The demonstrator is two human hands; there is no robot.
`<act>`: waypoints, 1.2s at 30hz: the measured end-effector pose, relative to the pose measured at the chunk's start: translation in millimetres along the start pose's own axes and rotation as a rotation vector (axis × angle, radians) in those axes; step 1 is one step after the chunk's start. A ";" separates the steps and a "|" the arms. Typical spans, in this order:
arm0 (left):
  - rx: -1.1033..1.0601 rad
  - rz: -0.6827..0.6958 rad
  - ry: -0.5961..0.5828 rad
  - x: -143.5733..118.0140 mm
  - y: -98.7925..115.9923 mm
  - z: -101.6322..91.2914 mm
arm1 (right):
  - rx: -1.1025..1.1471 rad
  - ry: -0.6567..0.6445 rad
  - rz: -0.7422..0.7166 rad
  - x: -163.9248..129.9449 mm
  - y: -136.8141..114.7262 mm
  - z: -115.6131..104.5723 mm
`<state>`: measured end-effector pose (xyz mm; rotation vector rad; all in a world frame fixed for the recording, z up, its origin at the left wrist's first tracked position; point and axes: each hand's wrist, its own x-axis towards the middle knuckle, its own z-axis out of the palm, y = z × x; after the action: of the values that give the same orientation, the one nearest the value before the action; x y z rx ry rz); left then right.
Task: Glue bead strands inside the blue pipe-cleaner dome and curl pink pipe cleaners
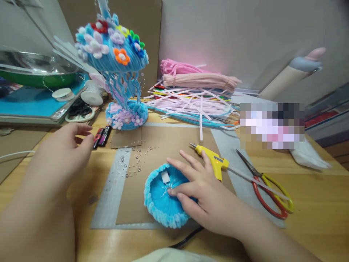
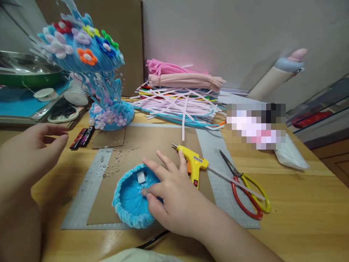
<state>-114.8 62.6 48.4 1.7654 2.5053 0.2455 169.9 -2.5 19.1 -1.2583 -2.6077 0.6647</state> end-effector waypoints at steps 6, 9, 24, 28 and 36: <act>-0.023 0.115 -0.001 14.8 -21.3 17.6 | 0.120 0.238 -0.040 -3.6 2.0 1.9; -0.062 0.166 0.017 17.0 -27.6 21.1 | 0.189 0.508 0.029 -3.0 6.8 3.7; -0.198 0.577 0.075 18.8 26.3 76.4 | -0.152 0.048 0.862 -15.5 58.3 -35.9; -0.247 0.579 0.102 15.4 23.2 67.9 | -0.200 -0.084 0.843 -14.3 53.7 -29.8; -0.196 0.578 0.001 18.7 33.9 77.8 | -0.245 -0.076 0.758 -11.1 38.4 -32.6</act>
<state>-78.3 98.5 -21.8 2.3423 1.8297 0.4969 214.8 20.1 30.6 -2.3729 -2.2613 0.4932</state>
